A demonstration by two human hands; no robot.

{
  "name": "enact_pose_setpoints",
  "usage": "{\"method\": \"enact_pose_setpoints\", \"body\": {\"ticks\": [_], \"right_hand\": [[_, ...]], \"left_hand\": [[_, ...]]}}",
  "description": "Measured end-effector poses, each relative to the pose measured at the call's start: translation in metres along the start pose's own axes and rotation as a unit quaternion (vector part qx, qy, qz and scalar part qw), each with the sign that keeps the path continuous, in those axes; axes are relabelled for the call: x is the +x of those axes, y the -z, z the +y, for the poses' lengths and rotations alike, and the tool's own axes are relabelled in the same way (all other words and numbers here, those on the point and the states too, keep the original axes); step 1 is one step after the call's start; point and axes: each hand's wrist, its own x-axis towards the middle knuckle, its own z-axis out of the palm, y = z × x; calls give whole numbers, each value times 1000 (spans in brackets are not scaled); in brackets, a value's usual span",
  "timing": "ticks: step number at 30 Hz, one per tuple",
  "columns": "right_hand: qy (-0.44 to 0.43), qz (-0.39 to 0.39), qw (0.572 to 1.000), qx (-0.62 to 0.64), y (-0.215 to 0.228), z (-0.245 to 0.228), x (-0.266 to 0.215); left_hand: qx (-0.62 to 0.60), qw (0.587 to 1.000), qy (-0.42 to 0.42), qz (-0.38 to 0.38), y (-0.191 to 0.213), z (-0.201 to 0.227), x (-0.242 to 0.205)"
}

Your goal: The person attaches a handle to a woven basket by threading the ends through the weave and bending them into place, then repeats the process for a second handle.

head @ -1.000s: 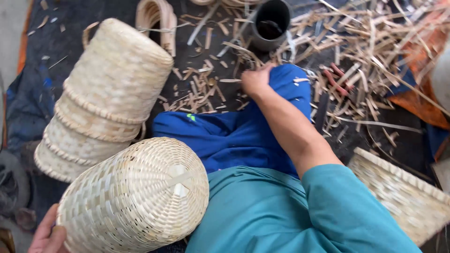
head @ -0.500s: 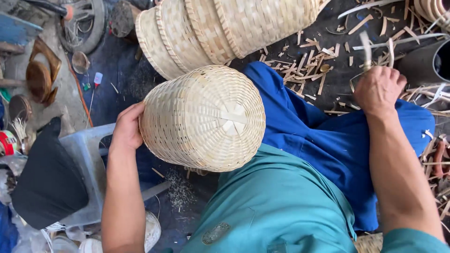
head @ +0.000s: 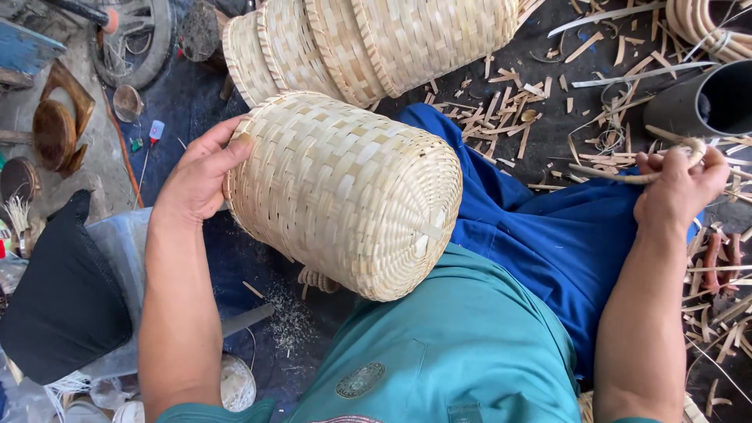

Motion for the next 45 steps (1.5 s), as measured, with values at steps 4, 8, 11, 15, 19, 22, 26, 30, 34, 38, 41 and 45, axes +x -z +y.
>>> {"method": "enact_pose_setpoints", "body": {"ticks": [4, 8, 11, 15, 19, 22, 26, 30, 34, 38, 41, 45], "right_hand": [[51, -59, 994, 72, 43, 40, 16], [28, 0, 999, 41, 21, 11, -3], [12, -29, 995, 96, 10, 2, -6], [-4, -64, 997, 52, 1, -17, -18], [37, -214, 973, 74, -26, -77, -40], [109, -278, 954, -11, -82, -171, -67], [209, -330, 909, -148, -139, -258, -90], [201, -427, 845, -250, -177, -284, -100], [185, -485, 820, -242, -189, -266, -94], [161, -487, 828, -226, -199, -257, -95], [193, -470, 824, -248, -204, -255, -98], [177, -459, 840, -229, -204, -249, -100]], "left_hand": [[2, 1000, -16, 2, 4, -7, 10], [5, 1000, -24, 17, -3, -3, 21], [19, 999, -48, 16, -18, 15, 19], [81, 985, -132, -80, -52, 40, 30], [153, 933, -197, -258, -98, 58, 61], [235, 874, -226, -361, -167, 77, 74], [312, 795, -243, -460, -238, 90, 77], [448, 736, -320, -394, -270, 92, 62], [449, 768, -311, -335, -265, 77, 61], [414, 792, -309, -326, -246, 71, 60], [366, 791, -328, -365, -235, 68, 63], [347, 770, -384, -374, -233, 64, 64]]}}
